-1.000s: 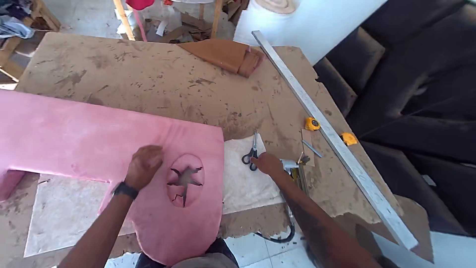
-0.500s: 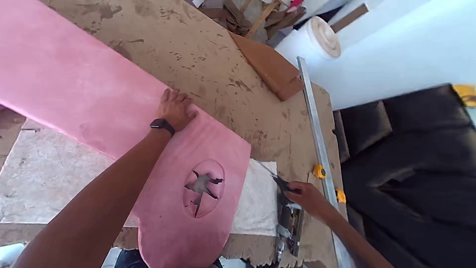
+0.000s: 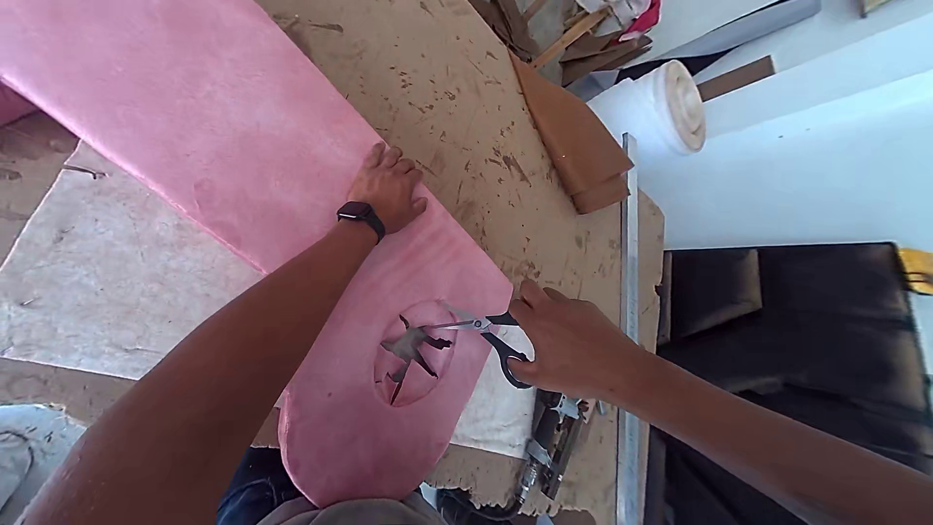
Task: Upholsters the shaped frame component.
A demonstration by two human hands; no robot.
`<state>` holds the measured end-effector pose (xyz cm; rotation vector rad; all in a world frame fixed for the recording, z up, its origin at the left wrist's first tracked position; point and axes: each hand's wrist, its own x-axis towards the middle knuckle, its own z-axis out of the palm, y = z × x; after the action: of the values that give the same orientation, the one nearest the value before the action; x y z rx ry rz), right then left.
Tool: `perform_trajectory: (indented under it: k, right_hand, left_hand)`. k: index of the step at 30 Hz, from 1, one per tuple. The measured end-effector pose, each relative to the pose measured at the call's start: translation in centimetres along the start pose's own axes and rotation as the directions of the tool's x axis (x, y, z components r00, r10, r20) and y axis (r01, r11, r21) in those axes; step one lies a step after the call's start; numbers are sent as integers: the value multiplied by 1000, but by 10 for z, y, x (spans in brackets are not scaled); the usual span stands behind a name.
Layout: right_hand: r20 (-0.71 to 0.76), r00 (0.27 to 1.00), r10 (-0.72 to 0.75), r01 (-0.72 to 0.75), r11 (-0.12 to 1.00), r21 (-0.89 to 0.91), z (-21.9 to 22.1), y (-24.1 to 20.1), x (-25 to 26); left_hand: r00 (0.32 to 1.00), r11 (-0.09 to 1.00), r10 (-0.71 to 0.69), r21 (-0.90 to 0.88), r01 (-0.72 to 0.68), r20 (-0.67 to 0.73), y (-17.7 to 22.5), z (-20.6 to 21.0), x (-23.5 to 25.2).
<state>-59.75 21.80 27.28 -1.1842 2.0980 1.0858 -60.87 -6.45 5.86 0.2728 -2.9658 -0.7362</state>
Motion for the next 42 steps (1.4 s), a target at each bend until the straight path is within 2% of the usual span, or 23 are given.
perform_trajectory:
  k: [4,6,9,14,16,18,21,25,28,32,39,42]
  right_hand:
    - [-16,1000,-16,16,1000,-2,-9,-15,15]
    - [-26,996,-82,83,996,40,-5,-24,34]
    - [-16,977,-213,212,976,-42,-7,-17,70]
    - [92,859,-503,503,864,27,-12,25,75]
    - [103,782,-614,609,789,77,-7,22,75]
    - [98,763,-638,634,770,78,9,16,77]
    - [79,842,-533,522,844,126,12,33,65]
    - [130,962,-239,195,940,280,11,44,8]
    - [262,959,-110,21,947,321,8,24,-23]
    - [348,937,-9,-80,967,241,2,-6,-17]
    - [432,898,82,-157,978,140,-23,-41,4]
    - [386,920,64,-132,980,151,-10,-44,24]
  left_hand:
    - [1000,1000,-8,9,8,-1,-1,1,1]
    - [1000,1000,-10,9,10,5,1,2,2]
    - [1000,1000,-2,14,2,-31,-1,3,6]
    - [999,999,12,35,-10,-44,3,2,9]
    - [999,999,-7,41,9,-44,3,4,4]
    - [999,998,-12,57,14,-41,-1,2,2]
    - [999,999,-12,48,14,-41,4,2,4]
    - [999,999,-12,37,14,-39,1,2,3]
    - [1000,1000,-6,28,6,-30,0,2,2]
    - [1000,1000,3,12,-2,-24,-1,1,2]
    - [1000,999,20,-34,-20,-18,-3,-1,0]
    - [1000,999,22,-45,-22,-9,-3,-2,-1]
